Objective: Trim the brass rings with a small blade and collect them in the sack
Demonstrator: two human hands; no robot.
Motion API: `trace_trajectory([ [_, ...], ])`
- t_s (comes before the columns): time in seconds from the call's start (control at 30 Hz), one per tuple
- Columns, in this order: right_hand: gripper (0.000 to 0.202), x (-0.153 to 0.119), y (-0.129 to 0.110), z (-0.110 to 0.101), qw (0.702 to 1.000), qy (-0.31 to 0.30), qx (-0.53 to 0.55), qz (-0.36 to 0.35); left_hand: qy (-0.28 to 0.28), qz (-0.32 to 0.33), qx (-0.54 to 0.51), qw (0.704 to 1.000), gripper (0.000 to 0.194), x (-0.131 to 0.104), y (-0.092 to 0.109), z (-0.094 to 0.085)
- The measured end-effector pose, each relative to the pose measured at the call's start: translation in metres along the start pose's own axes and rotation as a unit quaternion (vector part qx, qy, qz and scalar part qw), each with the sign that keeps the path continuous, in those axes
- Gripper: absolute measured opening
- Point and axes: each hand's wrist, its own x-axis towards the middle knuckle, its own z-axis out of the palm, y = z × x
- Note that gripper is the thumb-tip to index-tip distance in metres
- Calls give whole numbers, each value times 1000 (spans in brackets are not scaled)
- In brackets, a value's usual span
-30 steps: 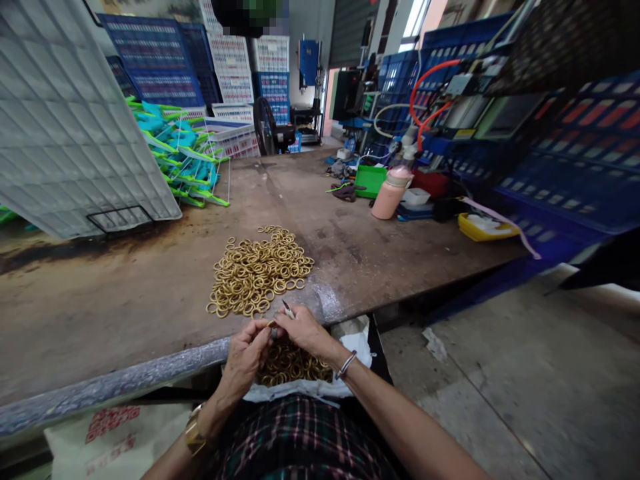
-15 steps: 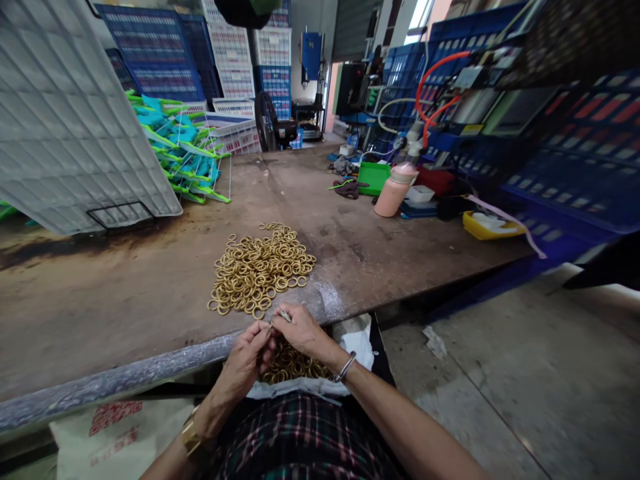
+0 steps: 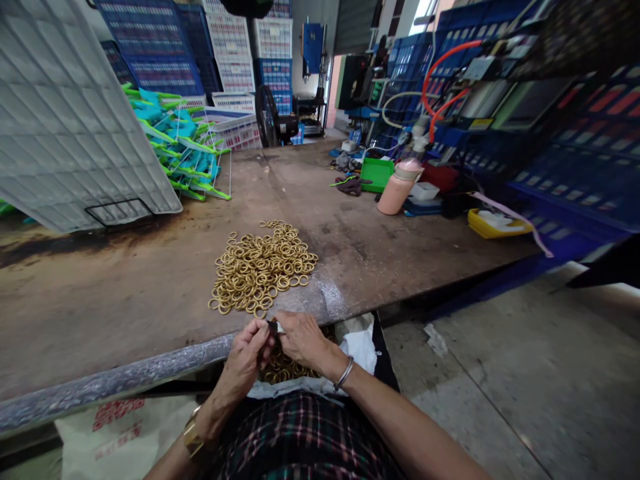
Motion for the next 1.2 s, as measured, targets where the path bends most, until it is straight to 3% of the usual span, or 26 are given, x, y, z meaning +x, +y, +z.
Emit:
trace_trajectory([
  [0.17, 20, 2, -1, -4, 1000, -11, -21, -6, 26, -10, 33, 999, 36, -1, 5, 4],
  [0.3, 24, 2, -1, -4, 998, -52, -37, -6, 25, 28, 69, 997, 39, 0, 6, 3],
  [0.5, 26, 11, 0, -9, 986, -69, -115, 94, -1, 33, 72, 997, 38, -7, 11, 4],
  [0.63, 27, 22, 19, -19, 976, 6, -141, 164, -54, -10, -10, 998, 35, -14, 15, 8],
  [0.77, 23, 34, 40, -26, 958, 74, -163, 225, -34, -61, -119, 990, 34, -10, 15, 8],
  [0.9, 26, 43, 47, -26, 954, 74, -179, 229, -23, -89, -193, 977, 26, -5, 14, 6],
  [1.03, 21, 44, 47, -23, 954, 62, -185, 229, -15, -139, -271, 952, 31, -4, 16, 3],
  [1.2, 22, 40, 48, -21, 949, 53, -201, 235, 2, -155, -308, 939, 28, -1, 16, 2],
])
